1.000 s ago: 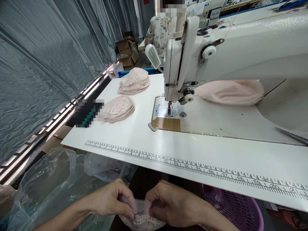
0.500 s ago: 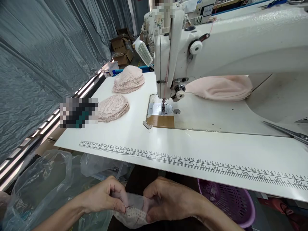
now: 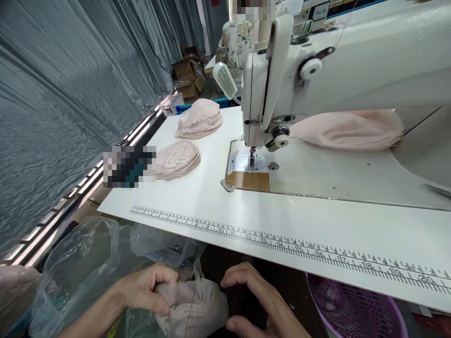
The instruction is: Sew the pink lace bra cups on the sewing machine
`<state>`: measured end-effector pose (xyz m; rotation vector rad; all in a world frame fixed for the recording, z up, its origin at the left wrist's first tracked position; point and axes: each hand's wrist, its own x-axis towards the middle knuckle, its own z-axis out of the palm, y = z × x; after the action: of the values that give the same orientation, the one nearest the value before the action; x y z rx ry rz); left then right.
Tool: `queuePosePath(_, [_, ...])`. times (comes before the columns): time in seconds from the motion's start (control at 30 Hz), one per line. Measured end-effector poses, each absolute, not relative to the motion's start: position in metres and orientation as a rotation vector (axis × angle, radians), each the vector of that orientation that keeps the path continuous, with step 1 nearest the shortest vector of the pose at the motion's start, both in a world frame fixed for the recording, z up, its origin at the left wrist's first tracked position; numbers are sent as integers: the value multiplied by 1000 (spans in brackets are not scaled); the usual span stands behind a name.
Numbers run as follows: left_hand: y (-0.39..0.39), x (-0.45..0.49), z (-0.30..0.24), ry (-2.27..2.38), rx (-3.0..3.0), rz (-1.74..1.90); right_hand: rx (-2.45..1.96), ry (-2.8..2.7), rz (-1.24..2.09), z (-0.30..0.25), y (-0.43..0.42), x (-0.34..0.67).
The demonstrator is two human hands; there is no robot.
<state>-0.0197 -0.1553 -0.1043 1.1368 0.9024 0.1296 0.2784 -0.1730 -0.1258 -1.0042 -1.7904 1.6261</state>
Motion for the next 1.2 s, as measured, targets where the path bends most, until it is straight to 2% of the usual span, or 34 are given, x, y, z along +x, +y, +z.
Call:
queuePosePath(0.2, [-153,-31,-104,935,1148,118,-799,-1764,1931,-130,-150,241])
queuePosePath(0.47, [-154,-37,-102,932,1135,158,-682,-1917,1880,-121,-142,240])
queuePosePath(0.87, [-150,-28,-106,790,1192,125,-990,-2285,1601,-132,-147,261])
queuePosePath(0.97, [-149,-20,-104,747,1236,112,-904,-2287,1659,-118,-144,258])
queuePosePath(1.1, [-146,-10,-94,639,1397,87,-537,-2290,1719,-105,-136,237])
queuePosePath(1.2, [-145,-10,-85,655,1477,79,-546,-2339,1728,-111,-132,224])
